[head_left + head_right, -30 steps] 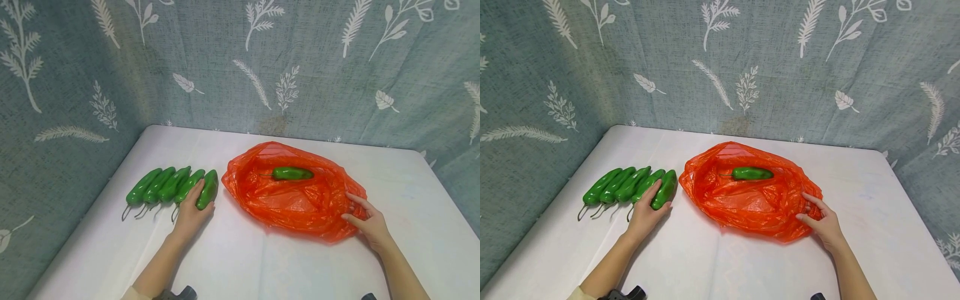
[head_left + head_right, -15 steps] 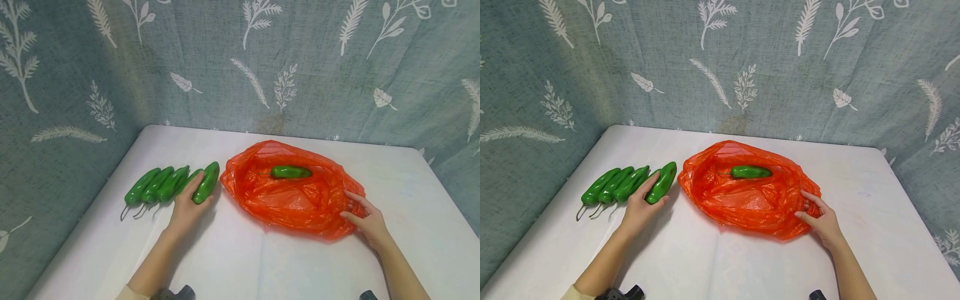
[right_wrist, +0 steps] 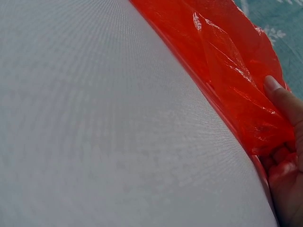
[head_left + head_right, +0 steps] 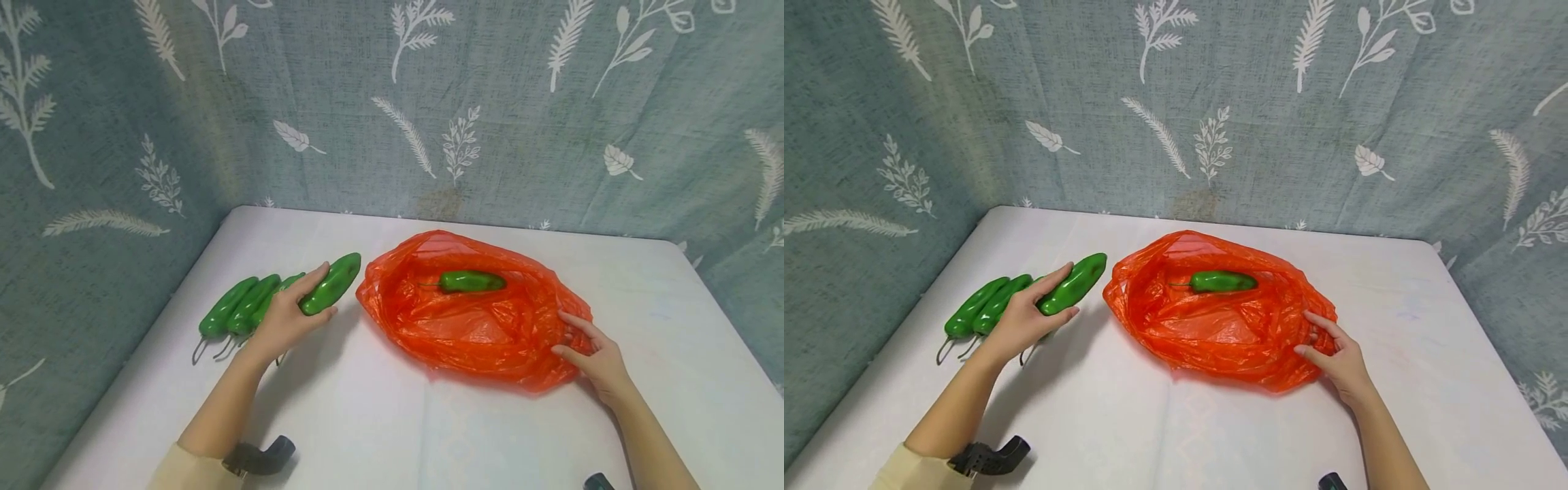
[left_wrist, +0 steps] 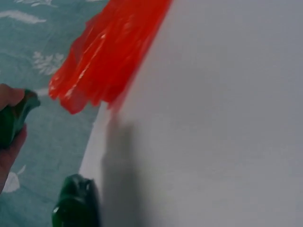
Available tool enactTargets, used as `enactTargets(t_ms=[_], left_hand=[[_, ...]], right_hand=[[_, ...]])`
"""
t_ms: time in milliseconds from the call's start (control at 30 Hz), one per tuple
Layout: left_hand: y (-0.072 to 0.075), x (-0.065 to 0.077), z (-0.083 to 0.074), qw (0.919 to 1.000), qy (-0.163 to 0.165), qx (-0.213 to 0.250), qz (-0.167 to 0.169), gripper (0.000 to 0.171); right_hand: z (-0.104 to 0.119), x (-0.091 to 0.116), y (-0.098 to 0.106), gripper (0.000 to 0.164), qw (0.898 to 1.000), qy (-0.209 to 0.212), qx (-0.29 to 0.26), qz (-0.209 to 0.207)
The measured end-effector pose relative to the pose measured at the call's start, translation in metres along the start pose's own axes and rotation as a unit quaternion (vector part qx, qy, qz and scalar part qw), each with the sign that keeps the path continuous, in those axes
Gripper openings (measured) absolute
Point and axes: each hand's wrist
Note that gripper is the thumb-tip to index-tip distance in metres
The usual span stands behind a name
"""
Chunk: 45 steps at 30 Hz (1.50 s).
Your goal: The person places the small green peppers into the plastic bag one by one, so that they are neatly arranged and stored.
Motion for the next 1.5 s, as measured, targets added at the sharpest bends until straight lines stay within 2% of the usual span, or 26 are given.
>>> enactTargets(t_ms=[200, 400, 500, 600, 900, 1167, 1500], left_hand=[[0.010, -0.011, -0.004, 0.9990, -0.009, -0.012, 0.041, 0.069], [0.019, -0.017, -0.010, 0.9957, 0.016, 0.000, 0.092, 0.067], [0.021, -0.024, -0.011, 0.9917, 0.031, 0.009, 0.125, 0.066], [0.023, -0.032, -0.013, 0.9861, 0.033, 0.020, 0.162, 0.065], [0.027, -0.057, -0.019, 0.9676, -0.001, 0.033, 0.250, 0.062], [0.025, -0.073, -0.031, 0.9591, 0.013, 0.004, 0.283, 0.059], [0.009, -0.090, -0.043, 0.9493, 0.015, 0.050, 0.310, 0.059]], right_hand=[[-0.001, 0.001, -0.001, 0.062, 1.000, 0.007, -0.004, -0.003], [0.000, 0.001, -0.002, 0.061, 1.000, 0.007, -0.006, -0.003], [0.001, 0.001, -0.003, 0.061, 1.000, 0.002, -0.006, -0.004], [0.001, 0.001, -0.002, 0.061, 1.000, 0.004, -0.005, -0.001], [0.000, 0.003, -0.003, 0.060, 1.000, 0.006, -0.011, -0.002], [0.000, 0.002, -0.001, 0.061, 1.000, 0.005, 0.001, 0.000], [0.003, 0.000, 0.000, 0.060, 1.000, 0.004, 0.007, -0.002]])
Point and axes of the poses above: each hand's wrist, its own x-axis away from the middle knuckle, its own y-axis out of the back of the hand, z = x × y, and after that the axes turned 13 degrees about y, right-handed
